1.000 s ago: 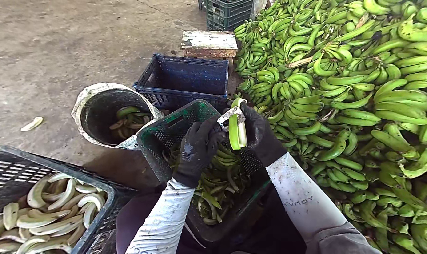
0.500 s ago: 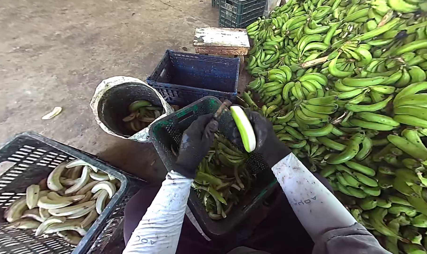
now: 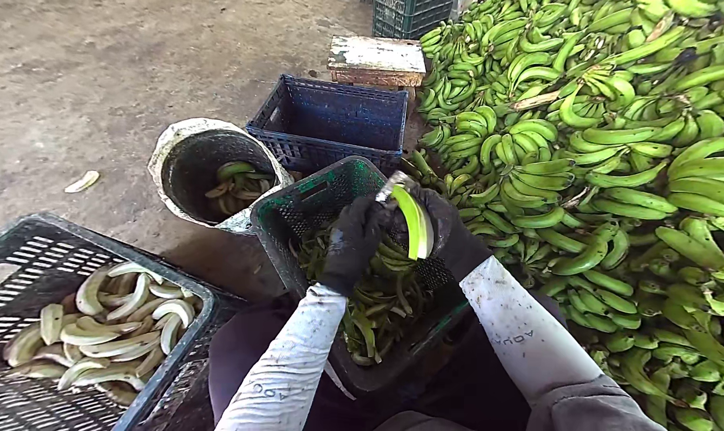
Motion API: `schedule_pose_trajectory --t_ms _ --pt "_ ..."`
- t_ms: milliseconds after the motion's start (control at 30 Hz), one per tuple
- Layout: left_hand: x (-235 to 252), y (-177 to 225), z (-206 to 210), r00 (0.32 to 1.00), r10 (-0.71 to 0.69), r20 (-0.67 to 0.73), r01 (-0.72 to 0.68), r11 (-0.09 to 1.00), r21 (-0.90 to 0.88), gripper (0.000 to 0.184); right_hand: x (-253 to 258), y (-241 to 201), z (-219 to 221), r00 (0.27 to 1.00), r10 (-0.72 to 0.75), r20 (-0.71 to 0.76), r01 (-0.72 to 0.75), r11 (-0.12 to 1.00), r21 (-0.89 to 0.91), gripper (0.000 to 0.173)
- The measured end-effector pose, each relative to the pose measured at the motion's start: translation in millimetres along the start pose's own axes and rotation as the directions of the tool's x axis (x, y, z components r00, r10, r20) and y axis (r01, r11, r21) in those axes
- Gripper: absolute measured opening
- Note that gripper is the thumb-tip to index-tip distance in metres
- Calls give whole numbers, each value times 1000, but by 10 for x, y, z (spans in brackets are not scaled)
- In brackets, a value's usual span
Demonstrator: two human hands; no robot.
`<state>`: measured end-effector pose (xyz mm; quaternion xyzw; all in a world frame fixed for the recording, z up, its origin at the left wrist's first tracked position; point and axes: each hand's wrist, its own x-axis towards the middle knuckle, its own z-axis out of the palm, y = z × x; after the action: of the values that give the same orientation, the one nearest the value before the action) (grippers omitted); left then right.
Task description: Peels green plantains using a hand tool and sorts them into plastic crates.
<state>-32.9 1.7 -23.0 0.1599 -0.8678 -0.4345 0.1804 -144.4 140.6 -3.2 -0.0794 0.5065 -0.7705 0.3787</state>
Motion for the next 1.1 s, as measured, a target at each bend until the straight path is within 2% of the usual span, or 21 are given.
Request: schedule_pose_trajectory --t_ms 100,167,200,267,367,433,500,567,600,667,700,767,800,833,867,933,1033,1100 --pt "89 -191 -130 981 -188 -40 176 964 -197 43 -84 -61 46 991 14 131 -10 1000 -30 35" --pt "73 -199 -217 978 -195 -80 176 965 -193 45 -15 -61 -58 984 55 170 -55 998 -3 41" --pt "47 -178 -242 985 -144 -93 126 977 -172 45 19 -69 -111 985 60 159 -60 998 0 45" --pt "-39 -95 -244 997 -7 -75 0 996 -93 47 52 -95 -176 997 59 40 -61 996 62 45" --pt "-201 4 -104 959 281 -48 -277 958 71 44 39 -138 -231 992 -49 -113 59 994 89 33" --pt "-291 44 24 897 442 -6 -437 888 141 43 51 -126 -337 986 -146 -82 147 989 14 30" --pt "-343 78 164 873 488 10 -482 858 177 45 96 -128 -395 998 -64 -14 65 997 39 37" --pt "-348 94 252 907 420 -5 -411 889 201 44 85 -85 -361 999 -42 -15 42 999 2 34" --pt "-326 94 254 937 349 -7 -340 917 210 44 55 -53 -314 994 -109 -20 106 989 -99 30" --pt "-230 78 161 986 169 -1 -166 965 205 45 -33 -20 -225 955 -295 25 271 834 -480 26" --pt "-173 62 85 996 85 -18 -80 978 195 45 -42 -6 -172 952 -304 25 267 791 -551 25" --pt "-95 15 -56 997 -15 -76 26 988 153 42 -52 7 -122 959 -276 63 267 806 -528 28" --pt "-75 -20 -106 994 -38 -104 52 989 138 42 -44 1 -114 973 -224 62 227 862 -453 30" --pt "-62 -50 -156 990 -63 -123 78 990 121 42 -11 -1 -108 992 -125 31 128 950 -285 32" --pt "-46 -80 -206 987 -85 -140 99 990 100 43 17 -11 -113 1000 -29 8 29 991 -127 34" --pt "-23 -103 -308 985 -106 -138 114 992 47 43 30 -56 -145 999 44 -21 -43 999 30 38" --pt "-104 -25 -343 1000 4 -13 -5 997 -82 35 67 -59 -276 1000 -30 -3 30 992 121 37" --pt "-227 79 -239 983 129 127 -102 974 -201 33 60 -24 -374 982 -185 -37 183 982 -46 29"
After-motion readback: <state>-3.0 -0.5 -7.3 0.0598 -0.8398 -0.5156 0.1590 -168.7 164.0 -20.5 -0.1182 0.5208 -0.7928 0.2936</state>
